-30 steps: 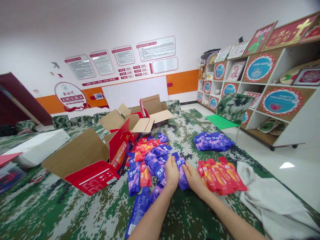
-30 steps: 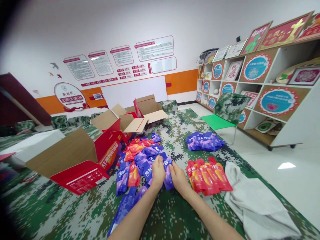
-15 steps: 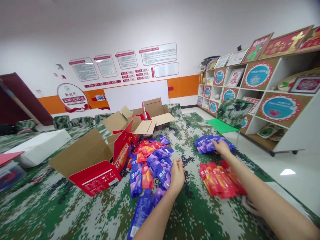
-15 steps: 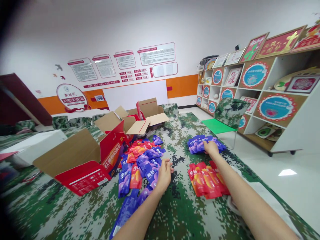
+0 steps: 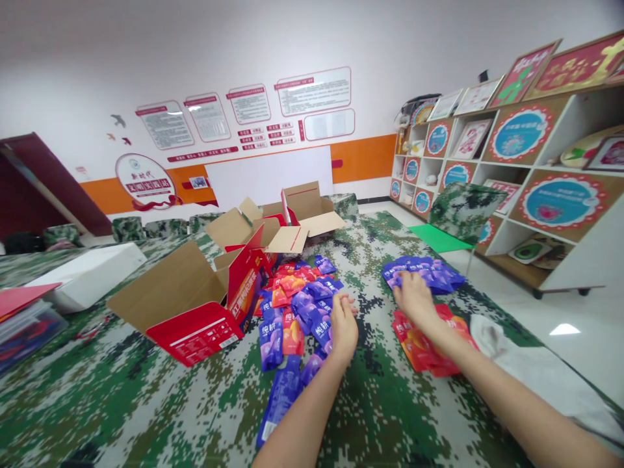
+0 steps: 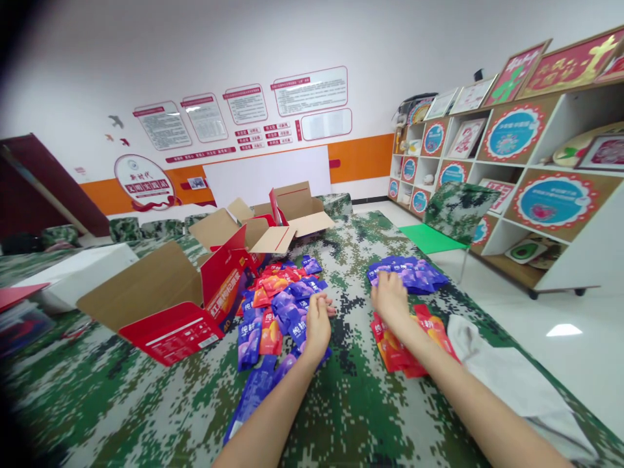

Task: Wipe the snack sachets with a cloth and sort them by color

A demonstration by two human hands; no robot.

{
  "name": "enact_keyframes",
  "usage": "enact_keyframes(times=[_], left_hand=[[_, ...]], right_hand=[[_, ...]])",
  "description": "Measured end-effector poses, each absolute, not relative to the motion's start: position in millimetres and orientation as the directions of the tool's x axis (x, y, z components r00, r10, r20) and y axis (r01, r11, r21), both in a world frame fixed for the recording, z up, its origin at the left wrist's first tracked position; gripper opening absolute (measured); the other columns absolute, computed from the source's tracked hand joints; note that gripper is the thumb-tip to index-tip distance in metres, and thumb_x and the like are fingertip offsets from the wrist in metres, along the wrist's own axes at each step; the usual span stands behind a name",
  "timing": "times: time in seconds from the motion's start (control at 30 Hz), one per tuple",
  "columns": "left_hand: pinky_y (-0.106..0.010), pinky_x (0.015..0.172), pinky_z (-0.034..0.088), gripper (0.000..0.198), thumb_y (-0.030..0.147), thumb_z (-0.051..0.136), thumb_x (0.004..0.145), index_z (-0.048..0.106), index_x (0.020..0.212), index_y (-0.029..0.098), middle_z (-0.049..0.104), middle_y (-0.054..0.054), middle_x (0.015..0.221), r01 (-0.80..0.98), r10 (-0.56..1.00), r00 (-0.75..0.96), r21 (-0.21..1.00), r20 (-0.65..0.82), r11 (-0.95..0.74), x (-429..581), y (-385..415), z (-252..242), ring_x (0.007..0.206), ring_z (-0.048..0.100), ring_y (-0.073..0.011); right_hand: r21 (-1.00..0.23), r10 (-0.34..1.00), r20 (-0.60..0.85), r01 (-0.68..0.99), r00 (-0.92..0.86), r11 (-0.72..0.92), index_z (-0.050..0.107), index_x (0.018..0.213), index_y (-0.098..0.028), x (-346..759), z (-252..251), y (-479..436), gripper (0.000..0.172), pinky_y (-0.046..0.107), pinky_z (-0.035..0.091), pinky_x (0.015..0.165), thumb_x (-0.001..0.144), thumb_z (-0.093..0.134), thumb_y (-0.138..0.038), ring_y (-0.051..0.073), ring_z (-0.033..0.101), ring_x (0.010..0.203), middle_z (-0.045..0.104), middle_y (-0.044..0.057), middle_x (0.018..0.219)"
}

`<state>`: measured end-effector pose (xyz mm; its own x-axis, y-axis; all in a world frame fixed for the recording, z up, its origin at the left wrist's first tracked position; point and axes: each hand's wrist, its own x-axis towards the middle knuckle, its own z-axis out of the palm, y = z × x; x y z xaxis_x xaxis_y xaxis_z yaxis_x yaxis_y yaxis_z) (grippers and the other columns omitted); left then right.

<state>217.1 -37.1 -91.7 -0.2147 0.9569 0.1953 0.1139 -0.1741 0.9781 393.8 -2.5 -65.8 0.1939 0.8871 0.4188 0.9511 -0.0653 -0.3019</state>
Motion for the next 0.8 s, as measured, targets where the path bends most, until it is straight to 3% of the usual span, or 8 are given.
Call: enact_keyframes(times=[0.1,0.17,0.23,0.4,0.57,0.63,0.73,0.8], left_hand=[[-0.023,0.065,0.044,0.031,0.040,0.027,0.089,0.048,0.098,0.020,0.059,-0.003,0.085,0.113,0.913,-0.322,0.968,0.250,-0.225,209.1,-38.7,-80.8,0.066,0.055,-0.0106],[-0.023,0.064,0.043,0.031,0.040,0.027,0.089,0.049,0.096,0.019,0.058,-0.003,0.083,0.111,0.881,-0.389,0.963,0.270,-0.246,203.7,-38.5,-75.6,0.065,0.054,-0.0103],[-0.023,0.064,0.043,0.030,0.040,0.028,0.089,0.049,0.094,0.019,0.058,-0.003,0.082,0.104,0.859,-0.428,0.960,0.279,-0.260,199.7,-37.6,-72.9,0.065,0.053,-0.0101],[-0.023,0.063,0.042,0.028,0.039,0.029,0.089,0.049,0.092,0.019,0.057,-0.002,0.081,0.102,0.853,-0.429,0.954,0.297,-0.280,197.2,-36.5,-72.3,0.063,0.052,-0.0098],[-0.023,0.062,0.042,0.028,0.038,0.028,0.089,0.049,0.092,0.019,0.057,-0.002,0.079,0.111,0.875,-0.397,0.961,0.277,-0.254,198.7,-37.6,-72.4,0.063,0.053,-0.0103],[-0.023,0.062,0.042,0.028,0.038,0.027,0.089,0.048,0.093,0.019,0.057,-0.002,0.080,0.118,0.885,-0.375,0.962,0.274,-0.248,198.8,-38.1,-72.6,0.063,0.052,-0.0104],[-0.025,0.067,0.042,0.026,0.035,0.027,0.089,0.048,0.093,0.020,0.057,-0.003,0.083,0.160,0.881,-0.368,0.954,0.297,-0.254,198.5,-38.5,-73.4,0.069,0.054,-0.0118],[-0.026,0.075,0.042,0.023,0.031,0.030,0.089,0.049,0.092,0.019,0.057,-0.004,0.086,0.225,0.868,-0.366,0.937,0.336,-0.268,198.7,-38.1,-74.4,0.079,0.054,-0.0134]], right_hand=[[-0.599,0.989,0.114,0.788,-0.094,0.144,0.053,0.094,-0.015,346.1,-78.5,-28.3,0.020,0.031,0.040,0.077,0.078,0.042,-0.017,0.020,0.056,0.084,0.061,0.010,0.087],[-0.645,0.979,0.032,0.744,-0.202,0.175,0.055,0.082,-0.018,316.6,-89.0,-45.6,0.012,0.025,0.041,0.064,0.074,0.046,-0.018,0.015,0.058,0.067,0.062,0.003,0.070],[-0.661,0.973,0.024,0.727,-0.230,0.188,0.055,0.080,-0.018,293.2,-97.6,-59.4,0.010,0.023,0.040,0.061,0.073,0.048,-0.020,0.014,0.058,0.066,0.064,0.003,0.071],[-0.695,0.990,0.000,0.711,-0.144,0.103,0.051,0.099,-0.014,268.1,-108.2,-66.6,0.030,0.027,0.039,0.062,0.071,0.052,-0.025,0.021,0.060,0.078,0.065,0.012,0.088],[-0.831,0.984,-0.051,0.554,-0.173,0.054,0.059,0.068,-0.016,274.3,-118.5,-61.2,0.009,0.025,0.038,0.060,0.064,0.058,-0.024,0.019,0.058,0.071,0.065,0.005,0.069],[-0.848,0.983,-0.058,0.528,-0.173,0.043,0.057,0.060,-0.016,281.1,-121.0,-63.2,0.012,0.024,0.037,0.055,0.064,0.057,-0.027,0.016,0.055,0.061,0.062,0.001,0.058],[-0.884,0.987,-0.058,0.467,-0.150,0.019,0.056,0.062,-0.016,294.8,-118.1,-66.9,0.020,0.023,0.036,0.049,0.070,0.051,-0.034,0.013,0.051,0.052,0.058,-0.001,0.054],[-0.941,0.993,-0.040,0.337,-0.107,-0.001,0.058,0.069,-0.016,305.3,-111.6,-67.3,0.023,0.024,0.039,0.051,0.071,0.051,-0.038,0.014,0.052,0.054,0.060,-0.001,0.058]])
